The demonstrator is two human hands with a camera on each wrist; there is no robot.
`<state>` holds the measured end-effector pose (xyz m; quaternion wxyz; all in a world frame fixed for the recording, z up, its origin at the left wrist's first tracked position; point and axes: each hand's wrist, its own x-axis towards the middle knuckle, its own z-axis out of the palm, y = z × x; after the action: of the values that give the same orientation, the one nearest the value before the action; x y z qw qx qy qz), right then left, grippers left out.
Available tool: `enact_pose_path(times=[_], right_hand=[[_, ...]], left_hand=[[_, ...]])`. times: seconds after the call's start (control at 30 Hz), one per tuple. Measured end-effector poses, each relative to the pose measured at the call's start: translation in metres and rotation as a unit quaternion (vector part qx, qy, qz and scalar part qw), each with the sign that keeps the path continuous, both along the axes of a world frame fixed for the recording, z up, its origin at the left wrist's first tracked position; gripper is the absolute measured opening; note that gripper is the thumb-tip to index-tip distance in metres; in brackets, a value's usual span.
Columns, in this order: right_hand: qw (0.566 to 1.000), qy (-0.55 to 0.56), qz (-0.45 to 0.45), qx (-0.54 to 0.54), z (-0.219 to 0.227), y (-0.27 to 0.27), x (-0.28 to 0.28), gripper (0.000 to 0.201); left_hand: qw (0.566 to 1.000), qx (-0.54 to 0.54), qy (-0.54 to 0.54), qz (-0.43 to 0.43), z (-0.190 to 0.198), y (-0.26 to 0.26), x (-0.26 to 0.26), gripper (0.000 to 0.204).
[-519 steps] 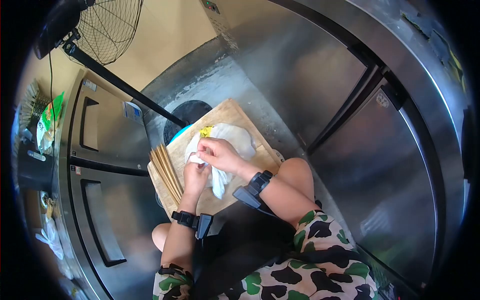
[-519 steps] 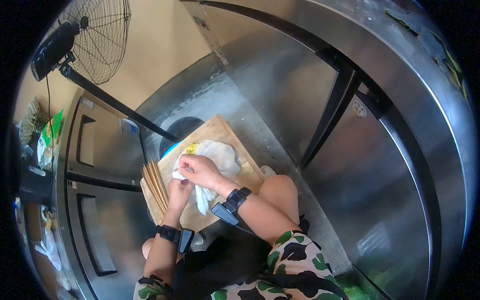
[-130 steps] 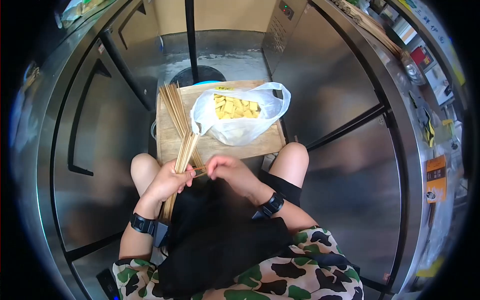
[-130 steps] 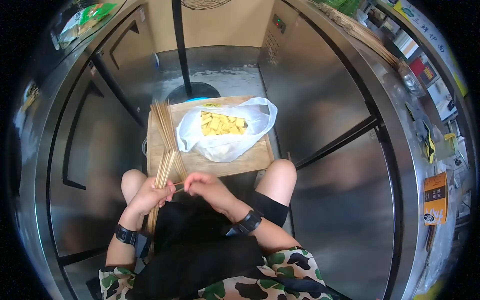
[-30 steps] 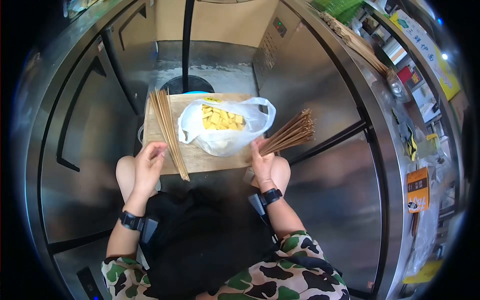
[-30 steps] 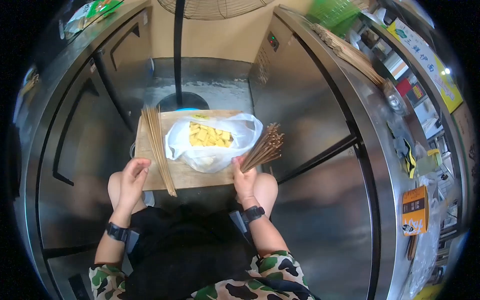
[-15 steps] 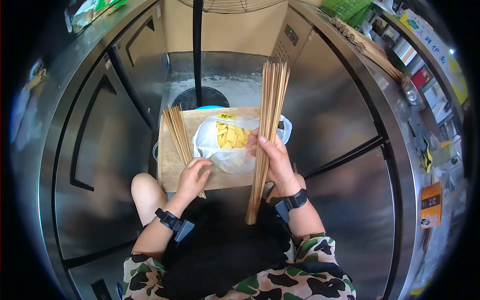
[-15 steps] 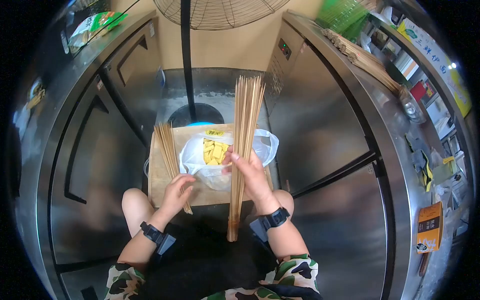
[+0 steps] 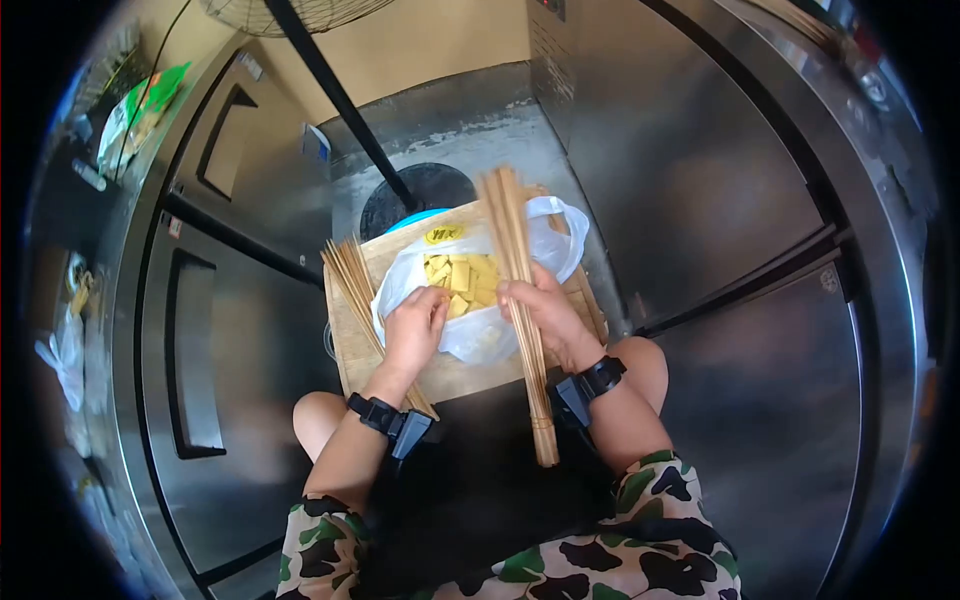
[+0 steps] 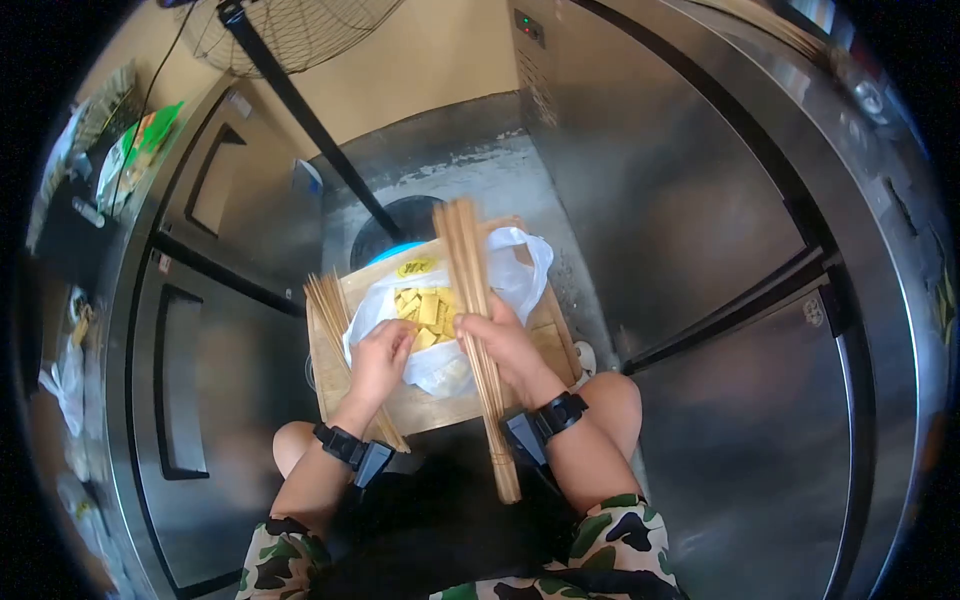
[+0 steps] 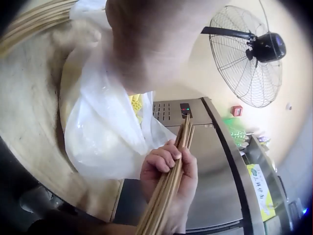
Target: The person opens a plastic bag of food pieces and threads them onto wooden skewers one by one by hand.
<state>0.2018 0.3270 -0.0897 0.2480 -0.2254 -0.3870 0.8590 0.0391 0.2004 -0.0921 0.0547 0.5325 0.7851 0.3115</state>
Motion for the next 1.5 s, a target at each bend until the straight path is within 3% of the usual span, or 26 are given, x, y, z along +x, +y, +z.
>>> enact_pose_path(times=[0.03, 0.13, 0.27, 0.37, 0.4, 0.47, 0.5, 0.6, 0.73, 0.83, 0.93, 1.07, 1.2, 1.4, 1.5], right_hand=[[1.000, 0.002, 0.021, 0.000, 0.002, 0.003, 0.000, 0.024], [0.998, -0.005, 0.065, -0.003, -0.002, 0.005, 0.003, 0.025], [0.993, 0.022, 0.119, -0.015, 0.008, 0.008, 0.016, 0.026], [0.993, 0.028, 0.113, -0.037, 0.012, 0.009, 0.020, 0.023], [0.993, 0.026, 0.112, -0.033, 0.011, 0.008, 0.022, 0.023], [0.996, 0.019, 0.090, -0.006, 0.011, 0.005, 0.022, 0.024], [0.997, 0.015, 0.081, 0.009, 0.013, 0.004, 0.021, 0.024], [0.994, 0.007, 0.104, 0.037, 0.017, 0.003, 0.024, 0.027], [0.983, -0.037, 0.161, 0.076, 0.027, -0.014, 0.033, 0.034], [0.976, -0.078, 0.169, 0.110, 0.019, -0.042, 0.042, 0.047], [0.964, -0.073, 0.229, 0.110, -0.002, -0.058, 0.047, 0.049], [0.942, -0.088, 0.310, 0.092, 0.012, -0.050, 0.045, 0.052], [0.964, -0.026, 0.264, 0.036, -0.007, -0.041, 0.027, 0.049], [0.963, -0.012, 0.267, -0.026, -0.020, -0.031, 0.023, 0.048], [0.963, -0.035, 0.266, -0.007, -0.023, -0.029, 0.024, 0.049]], left_hand=[[0.999, -0.036, -0.009, 0.004, 0.007, 0.010, 0.002, 0.016], [0.994, 0.018, 0.096, -0.049, -0.004, 0.037, -0.001, 0.022], [0.995, -0.035, 0.090, -0.023, -0.020, 0.050, -0.006, 0.033], [0.993, -0.068, -0.091, 0.008, -0.016, 0.045, -0.012, 0.026], [0.979, -0.010, -0.205, 0.004, -0.019, 0.040, -0.013, 0.022], [0.901, 0.111, -0.419, -0.001, -0.023, 0.032, -0.015, 0.015], [0.871, 0.138, -0.471, -0.008, -0.020, 0.026, -0.016, 0.014], [0.783, 0.177, -0.594, 0.055, 0.003, 0.008, -0.009, 0.021], [0.698, 0.198, -0.684, 0.077, 0.027, -0.015, -0.003, 0.023], [0.664, 0.179, -0.721, 0.080, 0.039, -0.025, 0.009, 0.024], [0.690, 0.153, -0.705, 0.070, 0.027, -0.031, 0.015, 0.027], [0.702, 0.163, -0.687, 0.098, 0.022, -0.030, 0.030, 0.027], [0.710, 0.173, -0.675, 0.101, 0.018, -0.020, 0.032, 0.025], [0.692, 0.156, -0.690, 0.143, 0.005, -0.020, 0.021, 0.022], [0.695, 0.149, -0.686, 0.158, 0.007, -0.017, 0.018, 0.021]])
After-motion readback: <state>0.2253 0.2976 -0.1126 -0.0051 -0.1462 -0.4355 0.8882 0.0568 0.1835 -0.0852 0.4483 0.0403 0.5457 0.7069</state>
